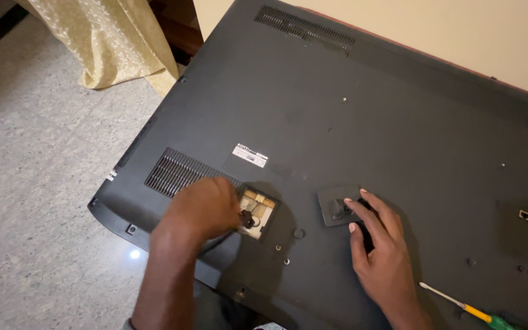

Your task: The person attaches a plastic component to the rear of a television by hand and secures it using a screwdriver.

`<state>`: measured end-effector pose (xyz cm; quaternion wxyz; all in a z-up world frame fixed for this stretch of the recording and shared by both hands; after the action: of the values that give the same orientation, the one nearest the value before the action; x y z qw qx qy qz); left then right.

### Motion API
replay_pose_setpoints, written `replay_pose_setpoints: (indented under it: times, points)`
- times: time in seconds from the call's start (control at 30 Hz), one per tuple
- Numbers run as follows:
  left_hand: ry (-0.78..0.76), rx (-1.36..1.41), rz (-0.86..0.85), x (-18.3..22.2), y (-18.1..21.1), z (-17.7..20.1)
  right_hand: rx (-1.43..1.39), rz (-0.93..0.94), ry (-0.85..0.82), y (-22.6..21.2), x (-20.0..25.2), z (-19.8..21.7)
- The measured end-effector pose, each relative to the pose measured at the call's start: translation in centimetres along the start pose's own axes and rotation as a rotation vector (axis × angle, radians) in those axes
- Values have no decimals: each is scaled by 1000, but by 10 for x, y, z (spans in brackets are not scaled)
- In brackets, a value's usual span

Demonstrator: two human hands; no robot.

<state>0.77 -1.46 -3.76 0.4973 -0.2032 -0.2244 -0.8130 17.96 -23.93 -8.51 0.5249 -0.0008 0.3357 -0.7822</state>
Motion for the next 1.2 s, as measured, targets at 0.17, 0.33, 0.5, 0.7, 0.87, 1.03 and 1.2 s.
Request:
replay_pose_setpoints:
  times: [0.17, 0.33, 0.5, 0.7, 0.87, 1.03, 1.2]
  points:
    - [-64, -89, 49, 3, 6, 2, -38, -11, 21, 0, 1, 0]
    - [4, 108, 8, 1, -8, 14, -25, 26, 22, 1, 1, 0]
    - [72, 171, 42, -3, -10, 8, -35, 24, 25, -1, 2, 1]
    - [179, 39, -49, -7, -9, -9, -20, 13, 16, 0, 2, -1]
    - [159, -56, 10, -2, 1, -1, -20, 11, 17, 0, 2, -1]
    - [-43, 113, -28, 12, 7, 10, 7, 19, 3, 0, 2, 0]
    - [218, 212, -221, 2, 1, -15, -14, 8, 12, 0, 2, 1]
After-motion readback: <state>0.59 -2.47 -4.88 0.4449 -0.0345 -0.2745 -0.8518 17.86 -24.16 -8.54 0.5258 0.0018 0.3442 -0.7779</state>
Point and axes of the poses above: each hand's wrist, its own x-axis away from the middle knuckle, its own z-axis out of the back of the hand, y = z × x, the point moved 1 cm from there along -x, towards the middle knuckle, and after that the axes turned 7 degrees about z, right-handed, at the moved point
